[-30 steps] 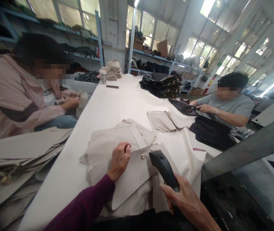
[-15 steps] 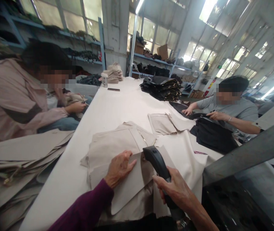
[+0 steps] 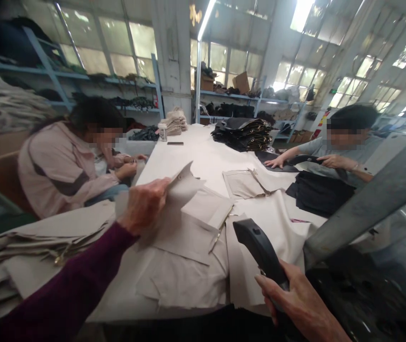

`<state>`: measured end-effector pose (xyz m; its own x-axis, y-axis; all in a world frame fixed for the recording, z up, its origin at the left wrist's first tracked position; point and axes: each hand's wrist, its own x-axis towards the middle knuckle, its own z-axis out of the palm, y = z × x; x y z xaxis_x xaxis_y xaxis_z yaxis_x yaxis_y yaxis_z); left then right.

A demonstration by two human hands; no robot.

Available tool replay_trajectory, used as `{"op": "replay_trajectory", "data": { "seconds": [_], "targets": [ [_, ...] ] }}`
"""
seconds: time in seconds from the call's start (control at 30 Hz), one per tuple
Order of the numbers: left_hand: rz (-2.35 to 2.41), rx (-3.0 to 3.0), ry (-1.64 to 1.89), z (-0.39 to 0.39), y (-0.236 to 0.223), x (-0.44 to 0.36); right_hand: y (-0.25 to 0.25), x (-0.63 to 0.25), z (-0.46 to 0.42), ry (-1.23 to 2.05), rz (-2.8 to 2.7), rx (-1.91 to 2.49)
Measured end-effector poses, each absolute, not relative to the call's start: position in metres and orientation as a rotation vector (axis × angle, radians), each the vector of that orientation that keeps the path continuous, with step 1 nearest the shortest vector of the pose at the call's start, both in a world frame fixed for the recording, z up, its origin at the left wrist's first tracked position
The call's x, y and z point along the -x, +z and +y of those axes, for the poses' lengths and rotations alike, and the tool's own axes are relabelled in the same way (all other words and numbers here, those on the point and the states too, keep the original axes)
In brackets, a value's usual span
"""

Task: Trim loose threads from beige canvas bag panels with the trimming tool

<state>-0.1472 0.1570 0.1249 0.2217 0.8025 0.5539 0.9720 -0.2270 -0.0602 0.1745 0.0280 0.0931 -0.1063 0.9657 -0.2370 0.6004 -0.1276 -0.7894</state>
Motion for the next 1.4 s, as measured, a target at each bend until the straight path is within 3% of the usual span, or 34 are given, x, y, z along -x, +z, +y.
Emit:
{"op": "replay_trajectory", "data": {
  "seconds": [0.1,0.27,0.5,0.93,1.4],
  "targets": [
    [-1.384,2.120,-0.476,0.143,0.125,0.136,0.096,-0.182,0.018,1.076,-1.747,1.739],
    [-0.981,2.317,-0.338,0.103,0.045,0.094,0.095,-0.188,0.002,1.102,-1.744,1.748],
    [-1.117,2.461,-0.413,0.061,-0.026,0.069,0.084,-0.183,-0.021,1.228,-1.748,1.714],
    [-1.138,2.396,-0.599,0.058,-0.049,0.072,0.067,-0.146,-0.009,1.341,-1.696,1.722],
    [-1.168,2.402,-0.619,0.058,-0.048,0.069,0.090,-0.165,0.004,1.090,-1.736,1.767]
  ]
}}
